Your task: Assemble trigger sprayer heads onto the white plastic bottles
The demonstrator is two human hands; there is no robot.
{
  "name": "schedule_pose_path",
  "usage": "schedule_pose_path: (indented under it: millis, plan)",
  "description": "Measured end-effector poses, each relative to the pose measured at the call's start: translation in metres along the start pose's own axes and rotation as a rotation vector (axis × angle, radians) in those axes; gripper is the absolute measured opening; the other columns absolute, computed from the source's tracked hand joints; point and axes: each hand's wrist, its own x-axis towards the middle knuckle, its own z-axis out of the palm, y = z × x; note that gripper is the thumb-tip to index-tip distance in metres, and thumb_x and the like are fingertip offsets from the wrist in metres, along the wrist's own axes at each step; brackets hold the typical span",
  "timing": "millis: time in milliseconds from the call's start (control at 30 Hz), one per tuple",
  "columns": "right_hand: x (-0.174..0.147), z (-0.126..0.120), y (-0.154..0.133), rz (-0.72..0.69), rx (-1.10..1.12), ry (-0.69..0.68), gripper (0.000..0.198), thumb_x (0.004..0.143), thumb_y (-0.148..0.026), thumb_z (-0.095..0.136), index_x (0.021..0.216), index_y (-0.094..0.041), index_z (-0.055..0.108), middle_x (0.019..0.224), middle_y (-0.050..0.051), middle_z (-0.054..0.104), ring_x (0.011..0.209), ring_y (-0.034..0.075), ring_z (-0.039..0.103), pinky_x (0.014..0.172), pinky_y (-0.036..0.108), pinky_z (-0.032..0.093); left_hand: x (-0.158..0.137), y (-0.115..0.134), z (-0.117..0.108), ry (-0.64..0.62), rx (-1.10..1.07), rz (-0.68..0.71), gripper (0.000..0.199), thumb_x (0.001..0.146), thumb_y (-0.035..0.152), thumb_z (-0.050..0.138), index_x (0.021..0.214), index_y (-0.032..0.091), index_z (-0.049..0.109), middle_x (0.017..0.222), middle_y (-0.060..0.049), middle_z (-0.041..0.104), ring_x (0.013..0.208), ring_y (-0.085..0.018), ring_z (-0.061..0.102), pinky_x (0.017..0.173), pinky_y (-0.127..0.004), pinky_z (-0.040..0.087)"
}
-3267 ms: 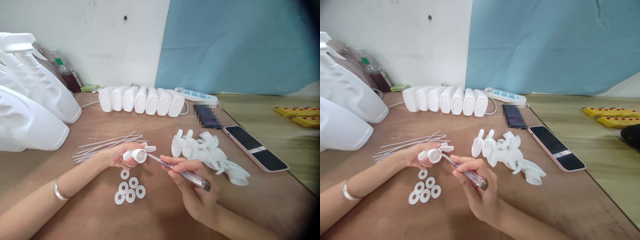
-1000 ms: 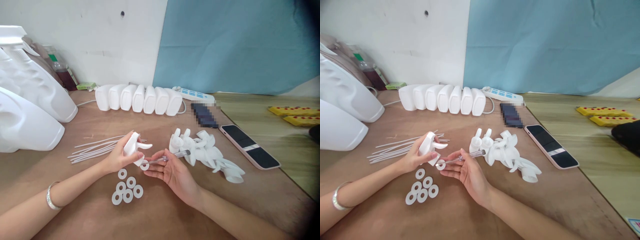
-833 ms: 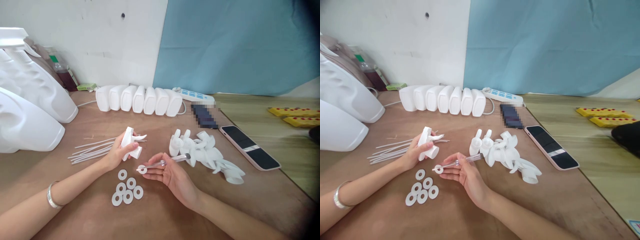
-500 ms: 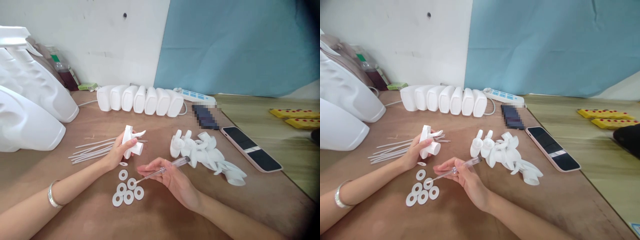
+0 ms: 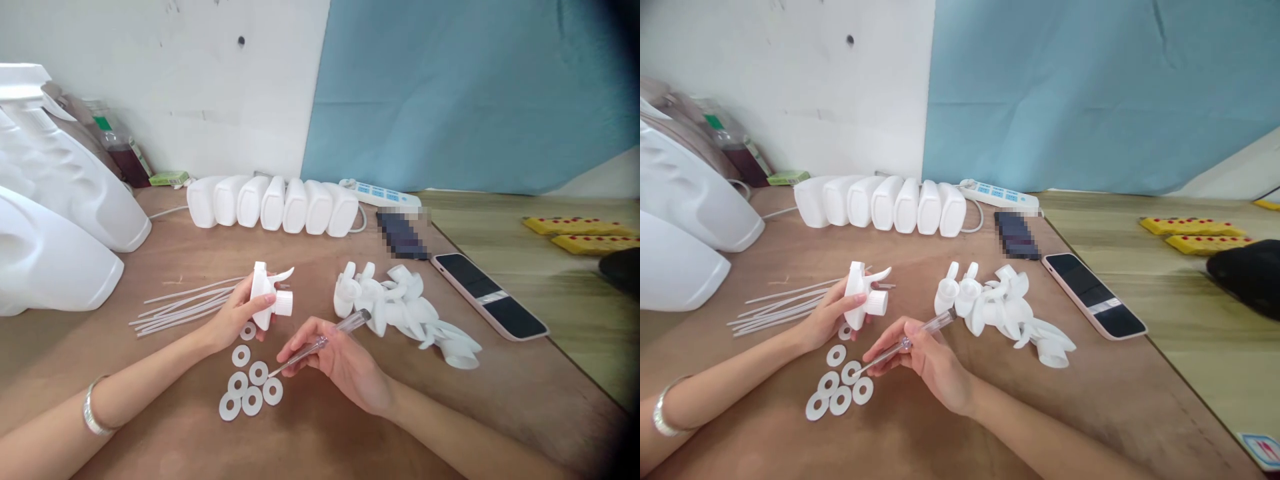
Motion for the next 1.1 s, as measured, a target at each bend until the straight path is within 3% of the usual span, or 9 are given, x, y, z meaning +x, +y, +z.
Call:
schedule_pose_path:
  millis: [167,333,567,667,767,867,967,1033,1100]
  plan:
    - [0.000,-0.001,0.001,-0.009,0.034,-0.024,0.039,0.087,-0.043,0.038,0.082,-0.010,0.060,0.084,0.013,0.066,0.078,0.020,0.063,0.077,0.038,0.045,0.000,0.006,0.008,-0.044,-0.038,-0.099,0.043,0.074,0.037,0.059,0.108,0.020,0.039,0.066,0.001,0.057,0.055,-0.015,0.058,0.039,-0.020,0.044]
    - [-0.001,-0.003,0.002,-0.016,0.030,-0.057,0.040,0.085,-0.044,0.040,0.080,-0.010,0.060,0.079,0.012,0.067,0.071,0.017,0.062,0.073,0.035,0.046,0.020,0.016,0.027,-0.009,-0.069,-0.168,0.039,0.072,0.026,0.054,0.109,0.018,0.043,0.069,0.001,0.057,0.056,-0.011,0.054,0.046,-0.021,0.045]
    - [0.000,-0.006,0.007,-0.069,0.087,-0.117,0.035,0.082,-0.038,0.043,0.075,-0.009,0.061,0.067,0.009,0.065,0.062,0.016,0.062,0.067,0.031,0.046,0.061,0.021,0.063,0.081,0.282,-0.187,0.021,0.074,0.031,0.042,0.089,0.017,0.046,0.052,0.004,0.046,0.039,-0.011,0.044,0.039,-0.022,0.034]
    - [0.000,-0.007,0.007,-0.068,0.088,-0.125,0.033,0.079,-0.036,0.044,0.075,-0.008,0.062,0.066,0.009,0.064,0.063,0.017,0.062,0.065,0.031,0.045,0.066,0.016,0.070,0.097,0.422,-0.192,0.029,0.079,0.042,0.037,0.087,0.016,0.049,0.047,0.004,0.044,0.036,-0.013,0.041,0.037,-0.023,0.030]
    - [0.000,-0.007,0.007,-0.064,0.082,-0.125,0.033,0.077,-0.036,0.045,0.074,-0.008,0.062,0.065,0.009,0.064,0.063,0.017,0.061,0.065,0.031,0.046,0.062,0.015,0.075,0.117,0.561,-0.106,0.039,0.080,0.049,0.037,0.098,0.018,0.051,0.075,-0.005,0.059,0.065,-0.021,0.057,0.054,-0.029,0.042]
    - [0.000,-0.007,0.006,-0.065,0.058,-0.143,0.035,0.078,-0.037,0.044,0.073,-0.009,0.063,0.065,0.009,0.064,0.063,0.016,0.060,0.066,0.030,0.045,0.056,0.021,0.080,0.132,0.919,0.002,0.050,0.080,0.053,0.037,0.118,0.021,0.044,0.109,-0.011,0.055,0.098,-0.030,0.055,0.077,-0.038,0.042]
    - [-0.001,-0.007,0.005,-0.068,0.046,-0.144,0.035,0.078,-0.038,0.043,0.073,-0.009,0.063,0.066,0.009,0.064,0.064,0.016,0.060,0.065,0.029,0.044,0.051,0.027,0.082,0.132,1.375,0.059,0.066,0.079,0.061,0.032,0.132,0.021,0.030,0.116,-0.016,0.048,0.087,-0.032,0.059,0.071,-0.043,0.044]
    - [-0.001,-0.007,0.005,-0.068,0.038,-0.143,0.035,0.077,-0.038,0.043,0.072,-0.009,0.063,0.065,0.008,0.064,0.064,0.016,0.059,0.065,0.029,0.044,0.049,0.030,0.081,0.131,1.518,0.152,0.070,0.077,0.064,0.034,0.132,0.020,0.032,0.116,-0.016,0.047,0.087,-0.032,0.059,0.069,-0.043,0.045]
    - [-0.001,-0.007,0.005,-0.068,0.027,-0.154,0.035,0.077,-0.037,0.043,0.071,-0.009,0.063,0.065,0.008,0.064,0.065,0.016,0.060,0.066,0.029,0.044,0.047,0.030,0.075,0.109,1.562,0.284,0.068,0.076,0.064,0.039,0.127,0.019,0.039,0.118,-0.015,0.047,0.097,-0.033,0.054,0.078,-0.046,0.042]
